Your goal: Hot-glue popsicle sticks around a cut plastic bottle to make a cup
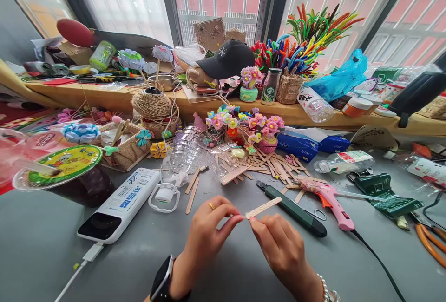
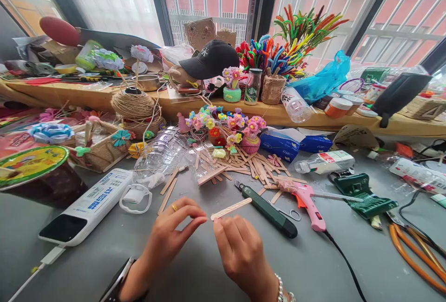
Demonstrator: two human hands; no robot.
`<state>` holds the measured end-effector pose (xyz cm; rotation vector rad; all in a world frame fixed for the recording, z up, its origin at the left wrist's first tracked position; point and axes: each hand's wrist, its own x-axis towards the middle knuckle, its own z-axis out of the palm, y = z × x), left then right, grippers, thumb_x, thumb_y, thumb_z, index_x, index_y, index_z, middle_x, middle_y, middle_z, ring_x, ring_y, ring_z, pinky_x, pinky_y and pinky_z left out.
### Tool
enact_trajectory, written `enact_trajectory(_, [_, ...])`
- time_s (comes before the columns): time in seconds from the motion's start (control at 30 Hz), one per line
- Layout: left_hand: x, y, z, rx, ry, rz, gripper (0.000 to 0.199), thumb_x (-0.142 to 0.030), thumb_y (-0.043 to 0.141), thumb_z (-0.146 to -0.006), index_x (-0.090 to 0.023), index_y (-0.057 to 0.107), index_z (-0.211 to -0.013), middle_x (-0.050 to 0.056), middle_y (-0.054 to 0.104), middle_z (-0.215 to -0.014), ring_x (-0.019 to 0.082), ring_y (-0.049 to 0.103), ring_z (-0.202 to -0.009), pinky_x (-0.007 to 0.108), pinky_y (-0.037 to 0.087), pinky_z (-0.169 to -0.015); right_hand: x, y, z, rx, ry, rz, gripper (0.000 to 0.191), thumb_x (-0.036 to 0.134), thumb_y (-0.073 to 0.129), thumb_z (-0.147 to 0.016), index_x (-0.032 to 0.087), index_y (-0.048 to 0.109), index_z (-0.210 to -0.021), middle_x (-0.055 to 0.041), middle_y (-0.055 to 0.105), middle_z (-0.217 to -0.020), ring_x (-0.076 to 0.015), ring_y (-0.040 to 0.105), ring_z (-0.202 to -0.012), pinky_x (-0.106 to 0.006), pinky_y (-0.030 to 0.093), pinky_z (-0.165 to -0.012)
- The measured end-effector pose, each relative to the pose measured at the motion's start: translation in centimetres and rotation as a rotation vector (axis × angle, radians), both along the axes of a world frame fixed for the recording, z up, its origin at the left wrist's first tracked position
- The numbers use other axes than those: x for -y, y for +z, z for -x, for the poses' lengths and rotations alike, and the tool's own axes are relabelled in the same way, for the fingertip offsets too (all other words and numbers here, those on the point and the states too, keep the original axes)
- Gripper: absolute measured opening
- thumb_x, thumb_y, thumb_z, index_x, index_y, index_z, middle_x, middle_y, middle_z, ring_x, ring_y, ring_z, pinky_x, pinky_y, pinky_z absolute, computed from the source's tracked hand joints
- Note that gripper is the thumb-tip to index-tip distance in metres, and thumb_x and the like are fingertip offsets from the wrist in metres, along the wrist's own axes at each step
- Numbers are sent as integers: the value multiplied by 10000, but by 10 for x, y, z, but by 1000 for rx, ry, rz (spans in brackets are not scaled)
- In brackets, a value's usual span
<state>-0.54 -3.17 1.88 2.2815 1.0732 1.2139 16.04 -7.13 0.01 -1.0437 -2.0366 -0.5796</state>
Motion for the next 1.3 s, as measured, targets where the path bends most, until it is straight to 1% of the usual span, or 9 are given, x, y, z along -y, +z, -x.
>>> enact_trajectory(0.1, [-1,2,-1,91,-106,441,298,-333,447,-853,-155,560,-641,5,549,-622,111,506,-586,210,395,-562,2,1,0,-8,13,-6,146,57,485,-798,79,593,-893,-48,565,-657,-132,450,-589,-265,365,-529])
enact_trajectory(0.17, [0,3,-3,130,-182,645,365,-377,389,-864,-153,540,-618,-5,518,-588,106,479,-553,211,384,-550,3,2,0,-9,26,-7,156,62,463,-810,82,595,-891,-48,565,-659,-129,451,-587,-261,362,-527])
enact_trajectory(0.23, [1,2,-6,168,-234,772,388,-409,372,-857,-153,520,-607,-17,483,-563,100,450,-534,208,371,-541,4,3,1,-6,40,2,174,72,440,-823,80,597,-898,-52,568,-662,-128,450,-583,-260,362,-523])
enact_trajectory(0.33, [2,1,-10,206,-245,866,386,-443,402,-828,-158,488,-583,-33,446,-532,95,413,-515,205,346,-525,4,5,1,-10,61,16,196,85,414,-838,77,598,-905,-60,574,-672,-130,458,-585,-260,369,-521])
enact_trajectory(0.5, [0,3,-12,251,-229,927,386,-455,428,-798,-165,457,-544,-39,423,-502,97,390,-503,212,328,-525,3,7,1,8,54,5,231,89,379,-852,87,608,-886,-63,584,-674,-129,475,-586,-261,385,-536])
enact_trajectory(0.77, [1,3,-14,237,-229,975,393,-453,421,-798,-157,507,-554,-43,415,-476,97,384,-483,212,314,-513,1,10,2,14,57,-12,218,88,392,-850,80,607,-888,-59,591,-662,-127,476,-581,-258,392,-529])
enact_trajectory(0.9, [3,2,-14,235,-188,944,380,-445,442,-794,-156,511,-558,-43,418,-488,95,387,-494,211,305,-516,1,11,2,26,49,-5,202,89,409,-845,75,600,-908,-56,597,-666,-122,460,-567,-254,379,-509])
enact_trajectory(1.07, [3,0,-15,248,-178,930,375,-442,458,-774,-158,486,-531,-44,406,-479,93,366,-492,211,287,-503,2,10,3,20,53,-5,193,97,419,-842,66,598,-906,-55,597,-662,-120,450,-563,-254,370,-496])
enact_trajectory(1.3, [8,-3,-20,286,-90,874,356,-436,457,-765,-168,440,-531,-39,397,-498,99,344,-506,217,283,-502,4,10,6,60,3,-42,189,100,429,-836,78,611,-882,-53,597,-668,-122,457,-554,-263,363,-500])
